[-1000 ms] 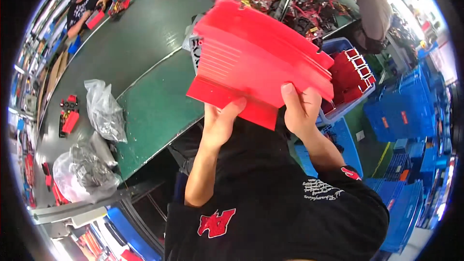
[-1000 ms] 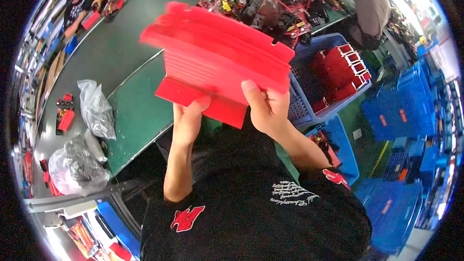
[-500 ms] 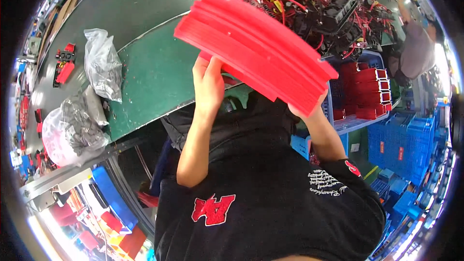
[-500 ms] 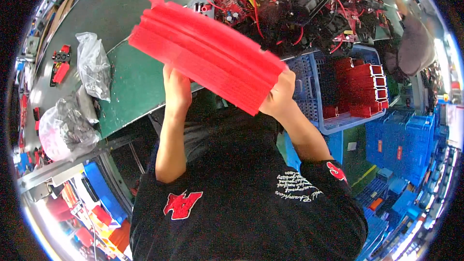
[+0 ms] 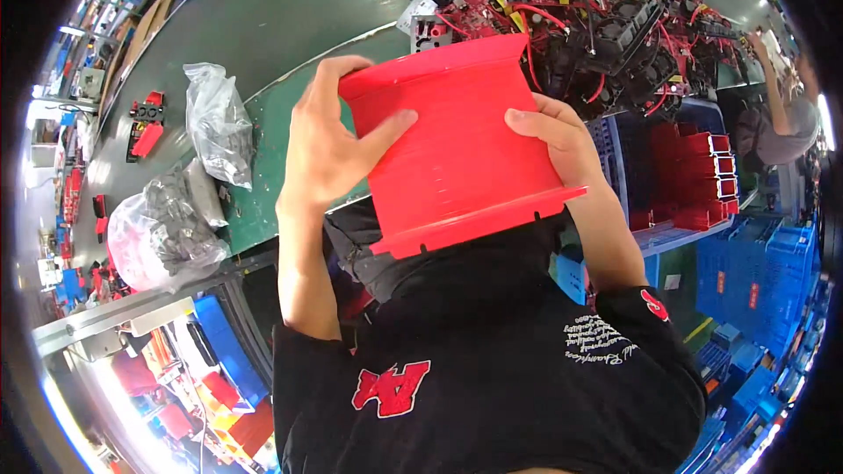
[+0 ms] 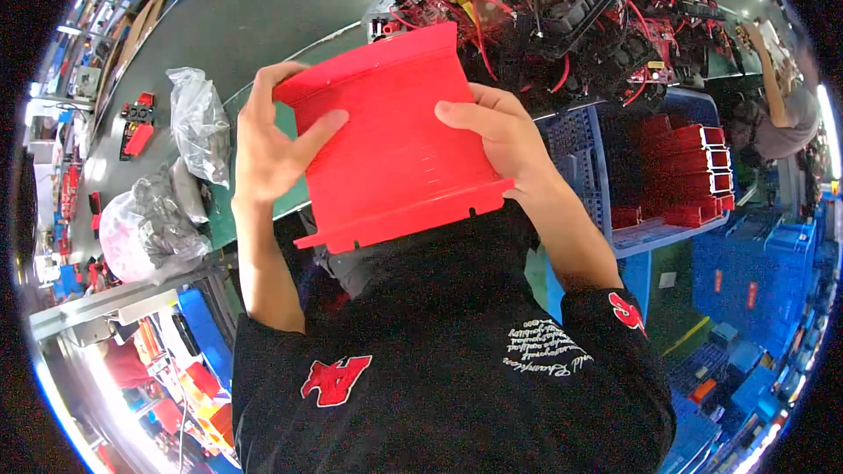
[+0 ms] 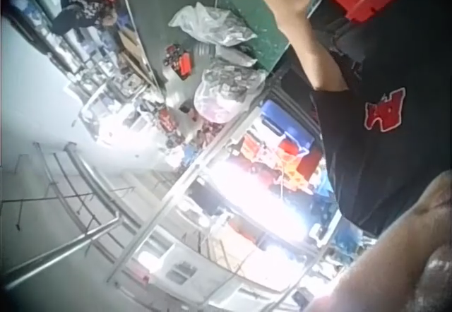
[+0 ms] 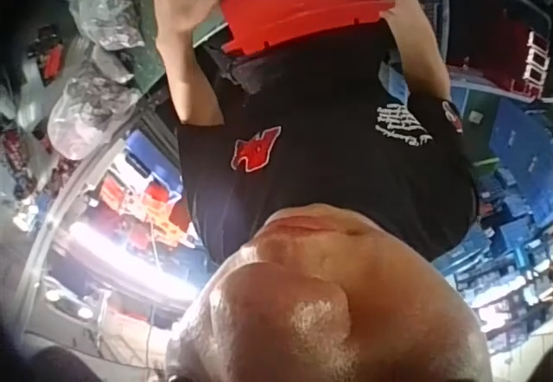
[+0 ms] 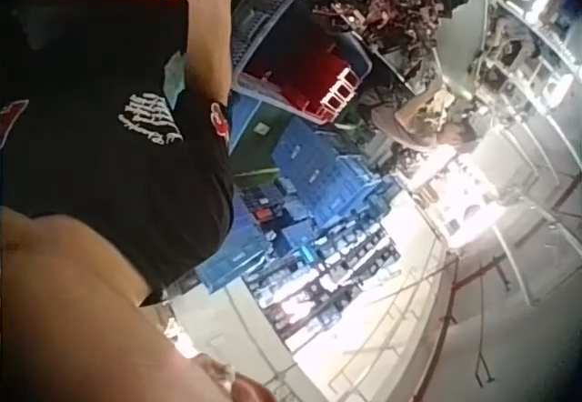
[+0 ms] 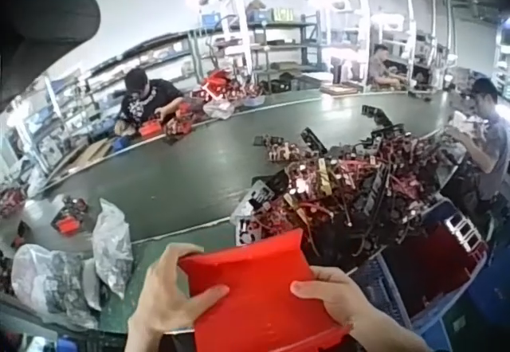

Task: The worker is assembling electronic circuit board components by attaching them to red plastic housings and organizing them into bins.

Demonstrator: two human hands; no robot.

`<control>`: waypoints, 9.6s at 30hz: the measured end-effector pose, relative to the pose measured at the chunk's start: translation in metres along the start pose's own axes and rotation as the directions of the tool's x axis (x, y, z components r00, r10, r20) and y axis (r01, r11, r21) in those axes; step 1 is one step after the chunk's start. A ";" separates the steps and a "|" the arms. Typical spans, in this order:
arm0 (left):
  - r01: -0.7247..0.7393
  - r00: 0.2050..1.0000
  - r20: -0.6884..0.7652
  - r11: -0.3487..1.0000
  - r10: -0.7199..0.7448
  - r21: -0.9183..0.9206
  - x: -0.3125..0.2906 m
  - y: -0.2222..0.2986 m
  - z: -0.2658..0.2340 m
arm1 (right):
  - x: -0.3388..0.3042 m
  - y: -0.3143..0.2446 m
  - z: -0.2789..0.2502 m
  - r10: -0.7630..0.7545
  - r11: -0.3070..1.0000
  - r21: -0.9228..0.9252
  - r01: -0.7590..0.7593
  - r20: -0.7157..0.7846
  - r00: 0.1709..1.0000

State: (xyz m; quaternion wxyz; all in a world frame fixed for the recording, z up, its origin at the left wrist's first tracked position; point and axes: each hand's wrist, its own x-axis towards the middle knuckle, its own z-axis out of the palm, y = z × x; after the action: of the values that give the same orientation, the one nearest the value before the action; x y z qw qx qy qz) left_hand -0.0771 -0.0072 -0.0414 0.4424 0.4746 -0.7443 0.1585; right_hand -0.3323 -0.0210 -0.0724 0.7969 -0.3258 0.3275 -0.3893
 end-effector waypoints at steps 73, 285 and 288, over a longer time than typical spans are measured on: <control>0.765 0.124 0.058 0.058 -0.991 -0.642 -0.187 0.062 -0.198 | 0.214 0.255 0.298 0.444 -0.143 -0.558 0.817 0.702 0.557; 0.897 0.329 -0.189 0.243 -0.925 0.369 -0.221 -0.115 -0.131 | 0.069 0.071 0.215 -0.134 -0.184 -0.950 0.253 0.280 0.951; 0.650 0.746 -0.130 0.672 -0.653 0.355 -0.192 -0.095 -0.120 | 0.118 0.041 0.170 -0.087 0.226 -0.894 0.388 0.378 0.922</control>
State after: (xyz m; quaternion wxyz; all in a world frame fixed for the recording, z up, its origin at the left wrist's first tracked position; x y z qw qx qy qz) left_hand 0.0943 0.1328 -0.1467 0.3666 0.7850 -0.4826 0.1284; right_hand -0.1270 -0.0541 -0.0386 0.4007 -0.8311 0.3385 -0.1851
